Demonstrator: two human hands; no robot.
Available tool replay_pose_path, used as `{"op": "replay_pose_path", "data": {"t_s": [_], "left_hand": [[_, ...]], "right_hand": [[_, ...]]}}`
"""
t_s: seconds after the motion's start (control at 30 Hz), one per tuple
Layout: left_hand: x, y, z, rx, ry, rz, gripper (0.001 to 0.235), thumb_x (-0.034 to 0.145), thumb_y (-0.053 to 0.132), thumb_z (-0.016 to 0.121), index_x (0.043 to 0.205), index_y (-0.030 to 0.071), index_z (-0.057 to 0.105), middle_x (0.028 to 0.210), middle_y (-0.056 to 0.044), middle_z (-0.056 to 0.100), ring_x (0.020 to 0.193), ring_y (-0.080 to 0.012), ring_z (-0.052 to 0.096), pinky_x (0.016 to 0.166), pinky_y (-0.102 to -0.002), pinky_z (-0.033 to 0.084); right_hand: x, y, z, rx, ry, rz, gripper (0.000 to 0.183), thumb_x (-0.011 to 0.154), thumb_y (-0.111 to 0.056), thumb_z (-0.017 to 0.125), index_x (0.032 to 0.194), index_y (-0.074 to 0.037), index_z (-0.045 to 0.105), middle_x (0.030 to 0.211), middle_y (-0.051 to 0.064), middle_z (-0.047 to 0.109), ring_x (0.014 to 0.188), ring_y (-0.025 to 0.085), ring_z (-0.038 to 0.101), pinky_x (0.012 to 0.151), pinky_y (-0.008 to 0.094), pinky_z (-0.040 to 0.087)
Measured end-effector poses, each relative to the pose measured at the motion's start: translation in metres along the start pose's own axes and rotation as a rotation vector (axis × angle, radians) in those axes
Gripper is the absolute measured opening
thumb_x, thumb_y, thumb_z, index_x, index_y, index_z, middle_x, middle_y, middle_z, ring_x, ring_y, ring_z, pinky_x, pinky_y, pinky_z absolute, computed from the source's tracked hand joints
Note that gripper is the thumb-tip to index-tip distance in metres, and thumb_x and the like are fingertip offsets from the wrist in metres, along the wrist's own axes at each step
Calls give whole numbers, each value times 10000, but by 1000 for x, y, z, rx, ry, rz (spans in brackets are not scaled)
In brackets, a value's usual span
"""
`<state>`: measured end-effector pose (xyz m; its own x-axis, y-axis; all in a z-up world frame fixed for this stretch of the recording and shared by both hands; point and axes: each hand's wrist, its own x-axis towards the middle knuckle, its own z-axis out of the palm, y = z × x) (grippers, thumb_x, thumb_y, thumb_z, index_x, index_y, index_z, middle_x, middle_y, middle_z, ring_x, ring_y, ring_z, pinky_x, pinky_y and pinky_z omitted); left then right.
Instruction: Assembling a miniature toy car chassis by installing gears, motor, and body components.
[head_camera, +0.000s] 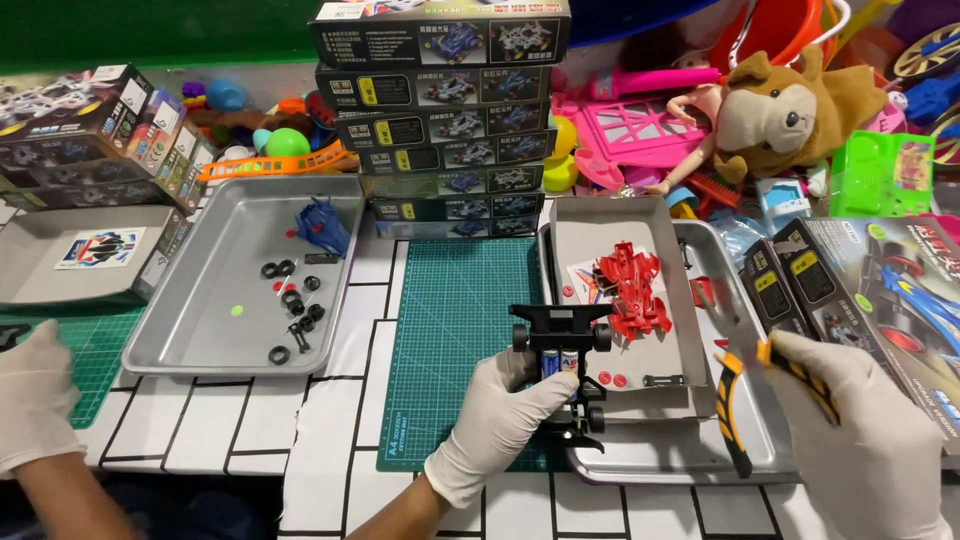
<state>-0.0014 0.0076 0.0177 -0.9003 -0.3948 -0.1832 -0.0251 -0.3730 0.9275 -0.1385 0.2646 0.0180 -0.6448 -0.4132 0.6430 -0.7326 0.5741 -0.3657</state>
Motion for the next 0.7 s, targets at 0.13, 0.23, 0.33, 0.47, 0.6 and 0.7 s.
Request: {"op": "replay_pose_path", "data": {"t_s": [0.13,0.23,0.33,0.47,0.6,0.7], "left_hand": [[-2,3,-2,-25,-73,18,261,889,124,736,1122,13,774,1057,-99,804,947,-173,757,868,-309,639],[-4,2,-3,-43,-64,-44,223,885,96,748,1076,-15,776,974,-98,790,828,-165,733,746,-301,633],[-4,4,-2,-81,-122,-97,281,862,109,766,1120,-1,777,1017,-69,789,897,-150,731,820,-292,616],[-4,-4,-5,-141,-211,-142,293,855,119,778,1128,13,769,999,-52,778,858,-133,717,776,-263,598],[-7,3,-1,-122,-187,-173,301,869,134,759,1147,20,775,1028,-84,789,849,-148,722,686,-262,617],[0,-11,-4,-213,-85,-156,232,885,98,769,1085,-19,750,888,-91,750,736,-153,704,615,-302,652]], "right_hand": [[4,-25,-9,111,-41,-110,323,916,4,784,1230,-42,722,1185,78,756,987,136,701,984,266,529],[3,-26,-5,137,-35,-147,268,906,18,786,1166,-23,734,1103,92,765,939,152,714,935,281,562],[0,-13,6,260,-125,-202,377,839,-82,786,1202,-146,703,1071,13,778,889,112,718,915,230,564],[-1,-8,18,281,-226,-408,357,858,-145,741,1211,-152,687,1093,12,778,913,145,747,842,263,587],[-4,-21,28,379,-279,-406,350,836,-145,769,1180,-164,705,1107,0,773,950,118,770,903,234,599],[-4,-41,30,402,-174,-323,401,795,-123,829,1171,-132,687,1088,10,761,960,107,743,910,218,563]]}}
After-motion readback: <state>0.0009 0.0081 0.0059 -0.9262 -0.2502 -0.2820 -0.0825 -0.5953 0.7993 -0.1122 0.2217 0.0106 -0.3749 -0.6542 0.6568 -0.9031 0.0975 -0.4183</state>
